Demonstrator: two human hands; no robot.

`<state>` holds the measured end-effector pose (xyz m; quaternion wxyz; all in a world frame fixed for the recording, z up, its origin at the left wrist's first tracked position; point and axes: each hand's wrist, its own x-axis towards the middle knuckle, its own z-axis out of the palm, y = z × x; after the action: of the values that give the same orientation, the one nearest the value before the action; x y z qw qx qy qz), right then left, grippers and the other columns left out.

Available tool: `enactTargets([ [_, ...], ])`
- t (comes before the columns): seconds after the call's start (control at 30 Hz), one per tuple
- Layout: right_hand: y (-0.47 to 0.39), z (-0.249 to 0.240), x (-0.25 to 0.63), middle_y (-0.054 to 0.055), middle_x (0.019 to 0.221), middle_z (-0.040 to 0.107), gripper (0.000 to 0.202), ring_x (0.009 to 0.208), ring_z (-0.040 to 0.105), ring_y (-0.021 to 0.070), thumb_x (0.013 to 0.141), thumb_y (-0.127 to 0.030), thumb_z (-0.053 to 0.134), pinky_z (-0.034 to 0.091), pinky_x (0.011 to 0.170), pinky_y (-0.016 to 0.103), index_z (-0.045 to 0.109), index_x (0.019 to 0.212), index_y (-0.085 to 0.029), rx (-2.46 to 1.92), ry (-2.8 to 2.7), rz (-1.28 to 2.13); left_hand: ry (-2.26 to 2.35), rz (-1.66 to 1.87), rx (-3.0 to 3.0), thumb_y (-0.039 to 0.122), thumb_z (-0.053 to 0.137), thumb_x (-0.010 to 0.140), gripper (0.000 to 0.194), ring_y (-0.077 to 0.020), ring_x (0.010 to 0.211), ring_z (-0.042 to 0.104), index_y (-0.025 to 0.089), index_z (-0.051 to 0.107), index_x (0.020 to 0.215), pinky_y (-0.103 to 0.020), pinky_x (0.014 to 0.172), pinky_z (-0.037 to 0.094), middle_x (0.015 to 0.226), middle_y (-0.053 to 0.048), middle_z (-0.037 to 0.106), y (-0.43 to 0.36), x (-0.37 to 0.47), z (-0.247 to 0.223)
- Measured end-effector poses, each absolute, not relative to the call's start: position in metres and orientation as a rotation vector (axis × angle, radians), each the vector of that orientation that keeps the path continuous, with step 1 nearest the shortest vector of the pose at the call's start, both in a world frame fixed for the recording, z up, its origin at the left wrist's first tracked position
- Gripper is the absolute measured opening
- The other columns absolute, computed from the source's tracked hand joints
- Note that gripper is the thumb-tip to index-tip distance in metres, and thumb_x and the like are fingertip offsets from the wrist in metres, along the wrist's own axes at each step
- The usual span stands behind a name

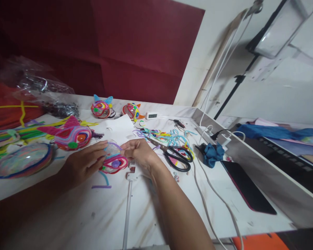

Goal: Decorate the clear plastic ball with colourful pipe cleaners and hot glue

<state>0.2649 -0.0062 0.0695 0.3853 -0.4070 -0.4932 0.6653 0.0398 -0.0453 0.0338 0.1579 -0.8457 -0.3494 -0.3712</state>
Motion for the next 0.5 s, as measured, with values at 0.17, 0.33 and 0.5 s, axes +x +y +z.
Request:
enactTargets([
  [0.17, -0.0069, 0.0691, 0.2649, -0.003, 0.054, 0.067, 0.031, 0.048, 0.058, 0.0097, 0.039, -0.015, 0.086, 0.047, 0.051, 0.022, 0.073, 0.067, -0.015, -1.035, -1.25, 1.692, -0.969, -1.013, -2.424, 0.016, 0.048, 0.099, 0.028, -0.024, 0.13, 0.06, 0.027, 0.07, 0.112, -0.039, 0.106, 0.053, 0.135, -0.006, 0.067, -0.048, 0.0344, 0.0232],
  [0.33, -0.0055, 0.0695, 0.2667, -0.003, 0.054, 0.066, 0.029, 0.049, 0.057, 0.0098, 0.041, -0.015, 0.087, 0.047, 0.052, 0.022, 0.072, 0.067, -0.015, -1.038, -1.269, 1.704, -0.941, -0.967, -2.423, 0.008, 0.039, 0.099, 0.042, -0.0238, 0.132, 0.058, 0.03, 0.07, 0.118, -0.039, 0.108, 0.05, 0.135, -0.005, 0.066, -0.0499, 0.0342, 0.0238],
  [0.5, -0.0027, 0.0671, 0.2683, -0.003, 0.054, 0.066, 0.028, 0.048, 0.056, 0.0097, 0.043, -0.015, 0.087, 0.047, 0.052, 0.023, 0.073, 0.068, -0.015, -1.034, -1.297, 1.699, -0.919, -0.938, -2.45, 0.01, 0.042, 0.098, 0.045, -0.0226, 0.134, 0.056, 0.035, 0.065, 0.127, -0.038, 0.111, 0.048, 0.137, -0.004, 0.064, -0.0467, 0.0315, 0.0224],
])
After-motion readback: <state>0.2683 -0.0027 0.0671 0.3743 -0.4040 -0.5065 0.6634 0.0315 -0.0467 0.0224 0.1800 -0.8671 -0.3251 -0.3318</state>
